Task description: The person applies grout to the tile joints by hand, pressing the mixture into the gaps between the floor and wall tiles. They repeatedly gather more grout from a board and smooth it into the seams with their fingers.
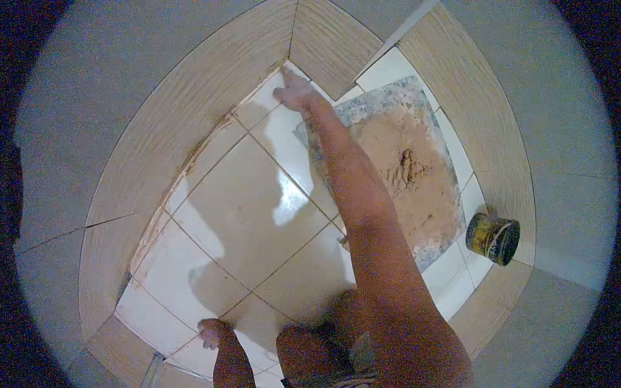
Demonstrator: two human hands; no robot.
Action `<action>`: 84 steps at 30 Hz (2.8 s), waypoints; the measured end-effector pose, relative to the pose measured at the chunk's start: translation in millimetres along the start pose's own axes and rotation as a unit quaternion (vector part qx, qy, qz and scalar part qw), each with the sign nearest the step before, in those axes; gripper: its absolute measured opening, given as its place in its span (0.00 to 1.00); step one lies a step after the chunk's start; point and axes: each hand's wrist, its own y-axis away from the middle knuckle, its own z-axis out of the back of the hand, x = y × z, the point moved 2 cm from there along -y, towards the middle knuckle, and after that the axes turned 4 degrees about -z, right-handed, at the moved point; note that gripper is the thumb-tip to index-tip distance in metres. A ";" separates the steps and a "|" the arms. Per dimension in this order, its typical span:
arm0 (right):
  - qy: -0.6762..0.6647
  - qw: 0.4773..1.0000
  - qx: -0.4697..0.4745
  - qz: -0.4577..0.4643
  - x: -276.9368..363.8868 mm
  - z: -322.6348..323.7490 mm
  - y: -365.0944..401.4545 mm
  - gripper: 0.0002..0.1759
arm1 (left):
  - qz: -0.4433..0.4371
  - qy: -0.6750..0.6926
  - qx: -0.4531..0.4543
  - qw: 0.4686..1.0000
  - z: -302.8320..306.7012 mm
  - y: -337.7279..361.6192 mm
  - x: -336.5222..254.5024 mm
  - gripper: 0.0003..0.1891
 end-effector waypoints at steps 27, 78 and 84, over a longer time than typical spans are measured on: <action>-0.051 0.998 0.012 -0.043 73.3 -111.8 30.0 0.48 | 0.137 0.149 -0.003 0.979 -15.3 -3.9 1.5 0.23; 0.263 0.923 -0.114 -0.256 -135.4 97.8 376.6 0.37 | -0.113 0.261 -0.358 0.890 72.4 120.6 -129.9 0.17; 0.143 0.953 -0.229 -0.134 -131.7 65.9 368.6 0.32 | -0.101 0.270 -0.300 0.909 74.6 121.4 -129.7 0.18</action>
